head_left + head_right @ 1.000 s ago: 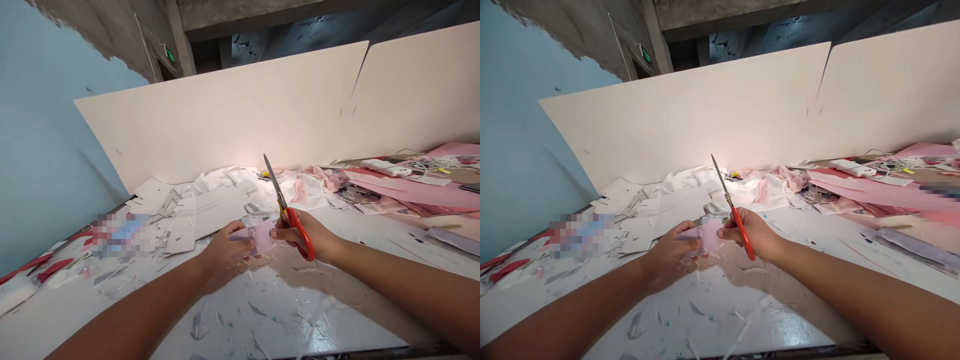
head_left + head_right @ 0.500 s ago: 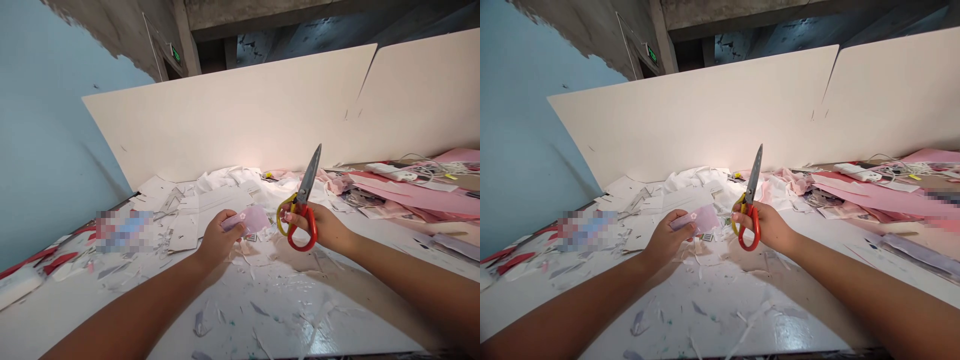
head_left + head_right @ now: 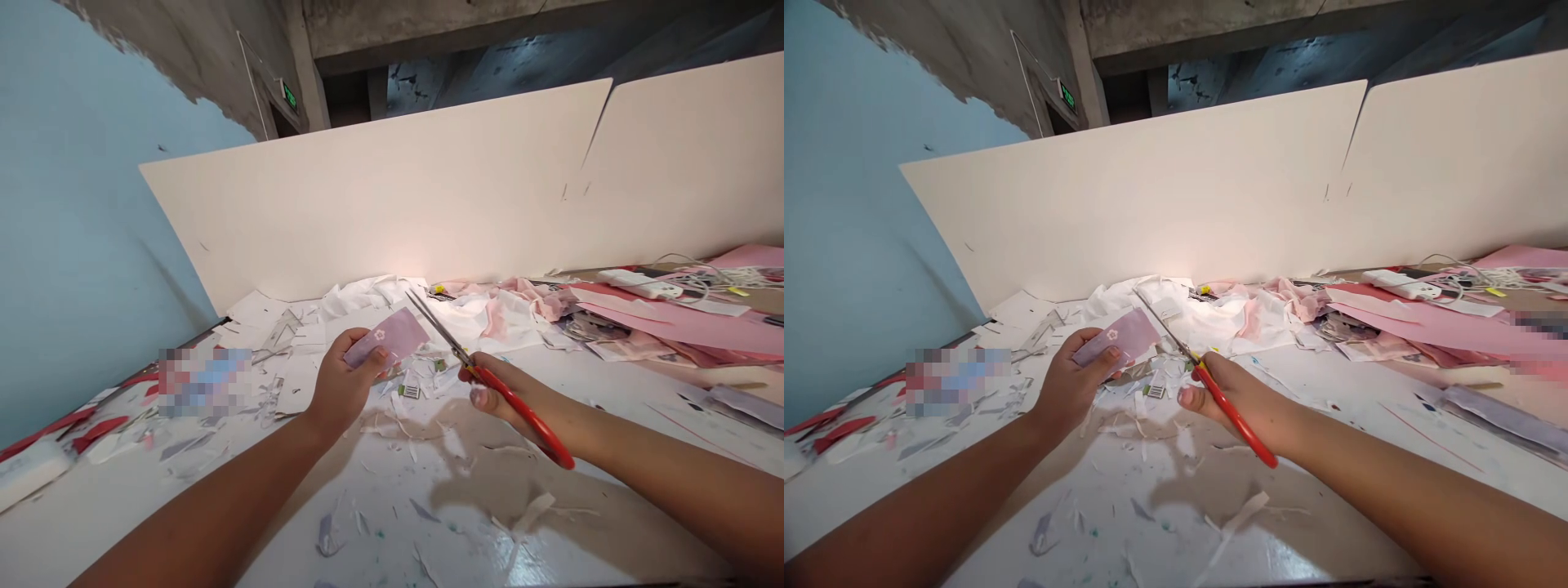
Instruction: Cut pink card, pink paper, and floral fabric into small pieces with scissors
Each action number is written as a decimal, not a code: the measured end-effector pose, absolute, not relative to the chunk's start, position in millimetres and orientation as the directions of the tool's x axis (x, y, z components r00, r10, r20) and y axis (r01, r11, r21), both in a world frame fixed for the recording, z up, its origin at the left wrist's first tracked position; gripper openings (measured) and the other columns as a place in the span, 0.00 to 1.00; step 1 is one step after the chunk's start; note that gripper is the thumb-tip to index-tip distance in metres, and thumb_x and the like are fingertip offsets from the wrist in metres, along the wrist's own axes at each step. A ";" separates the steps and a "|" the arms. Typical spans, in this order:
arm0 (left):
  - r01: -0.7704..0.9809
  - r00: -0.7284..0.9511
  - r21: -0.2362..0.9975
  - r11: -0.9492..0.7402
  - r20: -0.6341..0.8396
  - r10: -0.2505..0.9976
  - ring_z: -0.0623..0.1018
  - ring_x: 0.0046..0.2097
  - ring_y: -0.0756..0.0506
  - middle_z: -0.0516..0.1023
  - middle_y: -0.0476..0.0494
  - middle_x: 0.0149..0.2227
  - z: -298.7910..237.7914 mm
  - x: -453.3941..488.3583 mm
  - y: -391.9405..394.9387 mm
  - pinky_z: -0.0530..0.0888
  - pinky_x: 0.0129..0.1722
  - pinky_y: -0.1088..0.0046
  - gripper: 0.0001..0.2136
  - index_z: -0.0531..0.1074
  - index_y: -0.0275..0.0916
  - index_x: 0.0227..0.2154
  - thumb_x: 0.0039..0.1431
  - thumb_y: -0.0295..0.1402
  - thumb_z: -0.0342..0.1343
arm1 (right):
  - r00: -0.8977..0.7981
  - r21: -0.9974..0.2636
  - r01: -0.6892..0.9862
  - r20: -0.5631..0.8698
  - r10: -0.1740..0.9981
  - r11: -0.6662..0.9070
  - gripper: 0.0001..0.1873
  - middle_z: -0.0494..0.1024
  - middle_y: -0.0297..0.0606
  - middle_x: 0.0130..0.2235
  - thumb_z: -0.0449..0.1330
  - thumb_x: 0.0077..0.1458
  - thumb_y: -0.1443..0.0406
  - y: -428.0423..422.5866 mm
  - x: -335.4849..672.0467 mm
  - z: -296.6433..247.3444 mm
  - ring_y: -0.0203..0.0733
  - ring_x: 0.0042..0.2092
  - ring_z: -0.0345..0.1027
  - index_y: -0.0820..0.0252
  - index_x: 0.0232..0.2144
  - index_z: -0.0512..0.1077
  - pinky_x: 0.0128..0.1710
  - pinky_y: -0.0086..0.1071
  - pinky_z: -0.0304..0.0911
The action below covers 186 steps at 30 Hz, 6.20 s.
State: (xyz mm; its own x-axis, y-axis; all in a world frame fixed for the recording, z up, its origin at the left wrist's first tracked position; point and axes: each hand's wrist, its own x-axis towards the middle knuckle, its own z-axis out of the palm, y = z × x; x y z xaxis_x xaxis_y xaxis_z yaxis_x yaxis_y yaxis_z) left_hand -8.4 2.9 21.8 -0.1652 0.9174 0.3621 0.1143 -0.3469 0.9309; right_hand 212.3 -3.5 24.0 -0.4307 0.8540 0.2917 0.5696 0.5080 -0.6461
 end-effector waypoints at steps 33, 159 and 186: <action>0.088 -0.164 0.926 -0.367 0.377 0.912 0.74 0.33 0.48 0.71 0.47 0.31 6.1 -0.9 2.8 0.73 0.31 0.71 0.16 0.65 0.39 0.34 0.43 0.39 0.58 | -0.423 -0.364 0.803 0.208 0.882 0.471 0.21 0.65 0.36 0.22 0.43 0.52 0.48 4.0 210.5 19.2 0.38 0.23 0.57 0.58 0.20 0.55 0.23 0.30 0.52; 0.028 -0.118 0.936 -0.350 0.351 0.929 0.76 0.32 0.48 0.73 0.49 0.30 7.2 1.0 -2.4 0.73 0.30 0.71 0.14 0.63 0.40 0.34 0.45 0.37 0.58 | -0.545 -0.560 0.575 0.282 0.790 0.597 0.25 0.65 0.37 0.27 0.42 0.51 0.46 4.3 213.5 11.8 0.39 0.29 0.58 0.61 0.29 0.64 0.27 0.31 0.56; 0.308 -0.032 0.872 -0.379 0.408 0.912 0.65 0.23 0.53 0.66 0.53 0.24 4.8 2.9 -15.4 0.63 0.23 0.79 0.12 0.64 0.42 0.34 0.47 0.40 0.54 | -0.451 -0.553 0.680 0.203 0.869 0.482 0.20 0.59 0.31 0.20 0.44 0.53 0.50 4.7 212.0 12.6 0.34 0.22 0.54 0.58 0.19 0.53 0.22 0.28 0.51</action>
